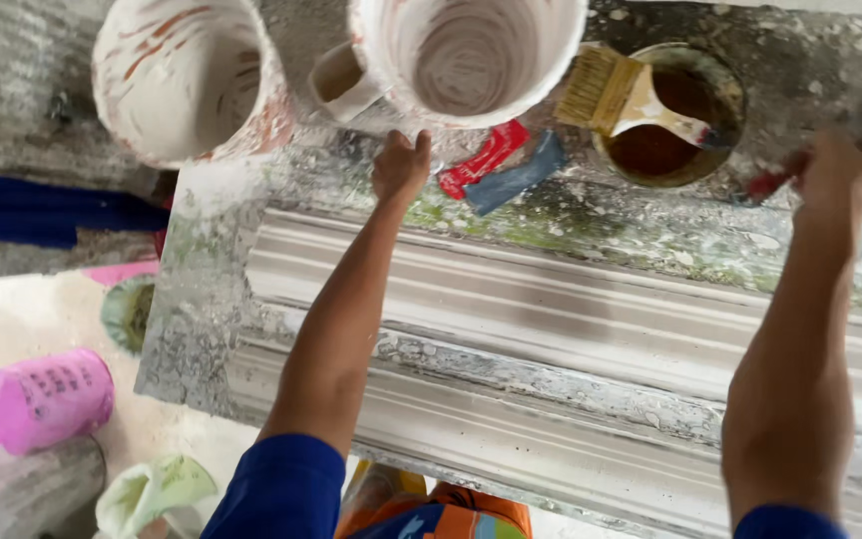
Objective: The person uses a scraper to clean excess material from decorative gypsum molding, then walks to a staging area to open bags of gypsum casting powder using a knife, pouring the powder into a bucket.
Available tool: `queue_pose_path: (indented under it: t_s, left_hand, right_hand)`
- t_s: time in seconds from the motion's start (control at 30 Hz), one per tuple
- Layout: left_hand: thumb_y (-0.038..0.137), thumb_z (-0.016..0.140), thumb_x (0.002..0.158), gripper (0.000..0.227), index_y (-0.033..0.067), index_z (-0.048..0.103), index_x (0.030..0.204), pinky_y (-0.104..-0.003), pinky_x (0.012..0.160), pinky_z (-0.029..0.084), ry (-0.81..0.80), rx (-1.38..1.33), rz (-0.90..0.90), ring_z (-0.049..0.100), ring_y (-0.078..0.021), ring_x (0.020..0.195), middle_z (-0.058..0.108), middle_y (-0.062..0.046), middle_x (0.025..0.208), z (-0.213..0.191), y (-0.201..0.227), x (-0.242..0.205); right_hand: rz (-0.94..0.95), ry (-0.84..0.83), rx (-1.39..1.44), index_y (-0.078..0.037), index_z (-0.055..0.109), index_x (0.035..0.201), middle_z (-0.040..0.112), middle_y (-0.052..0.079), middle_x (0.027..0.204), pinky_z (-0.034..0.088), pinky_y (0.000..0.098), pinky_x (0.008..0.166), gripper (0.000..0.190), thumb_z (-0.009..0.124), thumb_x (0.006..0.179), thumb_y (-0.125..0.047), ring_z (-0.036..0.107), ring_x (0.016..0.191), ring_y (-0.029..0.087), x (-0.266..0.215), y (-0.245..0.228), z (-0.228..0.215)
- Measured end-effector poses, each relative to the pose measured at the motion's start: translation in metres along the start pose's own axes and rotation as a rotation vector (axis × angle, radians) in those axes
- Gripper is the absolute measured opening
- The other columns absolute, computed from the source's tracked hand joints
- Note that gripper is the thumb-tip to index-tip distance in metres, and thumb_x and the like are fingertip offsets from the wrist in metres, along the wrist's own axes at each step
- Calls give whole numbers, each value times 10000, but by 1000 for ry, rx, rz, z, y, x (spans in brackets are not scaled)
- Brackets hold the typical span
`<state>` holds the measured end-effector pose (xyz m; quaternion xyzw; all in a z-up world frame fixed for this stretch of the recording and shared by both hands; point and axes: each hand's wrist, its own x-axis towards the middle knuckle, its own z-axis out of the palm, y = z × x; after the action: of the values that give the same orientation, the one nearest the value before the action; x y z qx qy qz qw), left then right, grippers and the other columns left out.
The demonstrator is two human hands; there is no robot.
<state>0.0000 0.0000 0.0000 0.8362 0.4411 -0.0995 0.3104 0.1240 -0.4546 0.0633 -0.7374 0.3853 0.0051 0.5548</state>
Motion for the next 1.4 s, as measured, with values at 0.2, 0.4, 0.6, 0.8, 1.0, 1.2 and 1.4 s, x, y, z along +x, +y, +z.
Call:
queue_pose_path:
  t_s: [0.2, 0.4, 0.6, 0.8, 1.0, 1.2, 1.4]
  left_hand:
    - [619, 636, 866, 696, 30, 514, 1215, -599, 892, 518, 148, -126, 79, 675, -489, 1082, 703, -250, 1162, 10, -34, 17]
    - [416, 862, 708, 876, 74, 303, 1289, -522, 936, 554, 1, -435, -170, 693, -421, 1128, 696, -180, 1250, -6, -17, 16]
    - [195, 703, 663, 728, -26, 451, 1309, -387, 814, 590, -401, -742, -310, 718, -319, 1112, 687, -180, 1220, -38, -66, -5]
    - [522, 613, 716, 483, 109, 623, 968, -443, 751, 504, -497, -448, 321, 704, -325, 916, 731, -105, 914, -157, -196, -44]
    - [256, 569, 898, 268, 164, 707, 1107, -429, 757, 546, -477, -225, 626, 725, -294, 941, 774, -82, 1050, -199, -211, -37]
    - [256, 540, 883, 264, 225, 721, 1072, -446, 911, 521, -504, -25, 730, 684, -337, 1121, 761, -82, 1151, -166, -155, -33]
    - [468, 523, 925, 514, 310, 523, 1415, -528, 951, 513, -408, 38, 772, 659, -452, 1143, 708, -220, 1212, -90, -90, 6]
  right_hand:
    - [-104, 21, 317, -193, 468, 772, 547, -35, 806, 461, 205, 558, 177, 548, 818, -41, 568, 722, 63, -85, 83, -57]
    - [-202, 75, 487, -106, 451, 604, 379, 82, 508, 330, 388, 379, 232, 505, 820, -40, 327, 396, 184, -274, 137, -77]
    - [1, 295, 156, -224, 525, 884, 480, -56, 670, 431, 235, 528, 220, 398, 962, -62, 488, 533, 88, -502, 166, -72]
    - [9, 32, 369, -193, 590, 1043, 630, 75, 805, 551, 474, 592, 66, 529, 1018, -202, 674, 717, 255, -599, 329, -65]
    - [112, -89, 182, 35, 549, 1344, 583, 186, 890, 474, 384, 474, 404, 467, 953, -24, 542, 578, 254, -683, 291, -20]
    - [7, -159, 260, 32, 555, 1226, 565, 151, 820, 427, 339, 339, 304, 588, 996, -164, 541, 481, 217, -694, 303, -13]
    - [213, 14, 351, 91, 556, 1195, 538, 234, 759, 300, 347, 310, 316, 612, 943, -92, 404, 353, 247, -662, 329, -10]
